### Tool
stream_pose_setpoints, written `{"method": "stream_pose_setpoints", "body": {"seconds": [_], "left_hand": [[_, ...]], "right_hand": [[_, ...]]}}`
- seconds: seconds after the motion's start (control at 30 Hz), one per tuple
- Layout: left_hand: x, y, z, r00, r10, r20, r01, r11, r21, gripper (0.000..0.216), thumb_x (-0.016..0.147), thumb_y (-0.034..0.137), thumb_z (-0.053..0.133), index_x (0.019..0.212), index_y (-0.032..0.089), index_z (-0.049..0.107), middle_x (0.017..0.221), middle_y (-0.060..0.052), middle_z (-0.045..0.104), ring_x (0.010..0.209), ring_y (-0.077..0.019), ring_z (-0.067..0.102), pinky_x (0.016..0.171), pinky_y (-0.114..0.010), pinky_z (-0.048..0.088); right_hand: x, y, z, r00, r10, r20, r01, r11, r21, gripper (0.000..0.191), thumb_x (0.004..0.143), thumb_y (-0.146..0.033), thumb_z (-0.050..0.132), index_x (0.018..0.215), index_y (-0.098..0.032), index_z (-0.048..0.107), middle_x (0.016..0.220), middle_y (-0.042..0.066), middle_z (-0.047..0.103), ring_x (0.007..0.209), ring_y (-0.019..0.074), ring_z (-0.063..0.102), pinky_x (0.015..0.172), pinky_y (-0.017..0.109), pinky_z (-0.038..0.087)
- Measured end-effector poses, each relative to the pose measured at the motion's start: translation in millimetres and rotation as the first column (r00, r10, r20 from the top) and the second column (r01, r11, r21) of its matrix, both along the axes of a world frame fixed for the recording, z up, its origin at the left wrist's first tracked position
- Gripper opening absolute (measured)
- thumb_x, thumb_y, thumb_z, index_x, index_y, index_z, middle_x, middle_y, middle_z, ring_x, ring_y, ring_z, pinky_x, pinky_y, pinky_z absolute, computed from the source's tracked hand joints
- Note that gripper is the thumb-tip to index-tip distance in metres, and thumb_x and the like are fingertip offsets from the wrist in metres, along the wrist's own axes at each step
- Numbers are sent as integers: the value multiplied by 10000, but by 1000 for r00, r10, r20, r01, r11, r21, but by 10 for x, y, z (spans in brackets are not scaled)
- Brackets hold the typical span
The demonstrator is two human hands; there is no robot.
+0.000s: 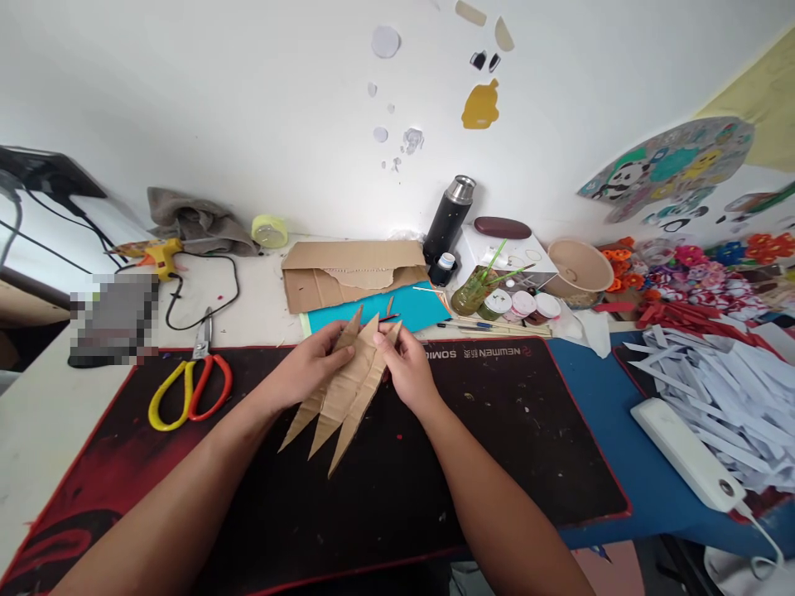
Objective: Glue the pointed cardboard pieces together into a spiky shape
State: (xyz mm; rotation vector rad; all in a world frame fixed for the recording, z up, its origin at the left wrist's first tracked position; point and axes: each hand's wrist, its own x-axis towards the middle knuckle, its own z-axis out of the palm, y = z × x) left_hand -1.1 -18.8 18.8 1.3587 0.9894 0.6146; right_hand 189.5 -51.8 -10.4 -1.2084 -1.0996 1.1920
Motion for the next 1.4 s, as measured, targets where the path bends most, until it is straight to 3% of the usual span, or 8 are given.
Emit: {"method": "stream_pose_setpoints", "body": {"seconds": [0.1, 0.3, 0.4, 0.63, 0.77, 1.0, 1.17, 1.4], "left_hand": [[21, -23, 15, 995, -36, -92, 41, 998, 52, 472, 930, 500, 636, 1295, 201, 659, 1110, -56, 738, 976, -268, 672, 847, -364, 543], [72, -38, -48, 968, 38, -249, 14, 979, 205, 462, 968, 508, 548, 1287, 202, 682, 1069, -49, 752, 941, -267, 662, 846, -364, 526], [80, -48, -49, 970, 2, -243, 49, 977, 206, 482, 983, 550, 527, 1257, 190, 692, 1107, -63, 755, 972, -275, 672, 881, -373, 534], [96, -62, -21, 975, 4, -221, 48, 971, 233, 643, 1013, 660, 458, 1409, 200, 672, 1217, -91, 770, 1180, -346, 665, 1059, -435, 504], [105, -62, -42, 976, 9, -217, 43, 972, 231, 583, 1018, 642, 458, 1303, 196, 703, 1243, -107, 756, 1216, -355, 652, 1108, -466, 470], [96, -60, -30, 962, -2, -273, 72, 966, 247, 485, 1020, 621, 439, 1002, 206, 688, 981, -77, 731, 1015, -310, 671, 980, -435, 515], [93, -56, -25, 945, 2, -327, 102, 948, 301, 473, 1021, 602, 426, 970, 212, 689, 936, -70, 733, 865, -276, 657, 826, -386, 524], [102, -76, -64, 922, 28, -386, 120, 928, 352, 424, 1035, 561, 413, 953, 229, 664, 918, -80, 738, 868, -289, 677, 817, -380, 511]], "right_hand": [[4, 15, 6, 997, -46, 59, 46, 999, 3, 298, 901, -496, 699, 1011, -219, 710, 953, 48, 746, 871, 231, 671, 785, 336, 532], [-7, 13, -15, 979, -90, 182, 92, 996, -3, 286, 892, -493, 678, 948, -216, 727, 850, 20, 731, 778, 207, 623, 731, 319, 492], [-4, 10, -18, 978, -97, 184, 100, 995, -10, 284, 890, -493, 686, 938, -216, 723, 833, 9, 719, 770, 199, 615, 731, 312, 483], [-2, 3, 1, 977, -79, 196, 83, 997, -10, 282, 902, -483, 689, 962, -214, 744, 878, 16, 746, 815, 207, 642, 781, 318, 498], [-5, 2, -18, 978, -70, 197, 72, 997, -4, 274, 909, -484, 690, 967, -223, 748, 900, 13, 753, 842, 215, 658, 808, 328, 502], [-4, 2, -28, 973, -61, 222, 60, 998, 10, 263, 918, -480, 678, 940, -227, 744, 839, 6, 723, 789, 203, 626, 778, 323, 494], [0, -2, -32, 970, -52, 239, 51, 999, 9, 273, 913, -490, 681, 930, -222, 735, 807, 2, 701, 760, 198, 609, 748, 318, 477], [-5, 1, -37, 971, -64, 231, 64, 998, 8, 255, 903, -471, 682, 911, -220, 726, 827, 10, 719, 776, 203, 625, 744, 318, 483]]}}
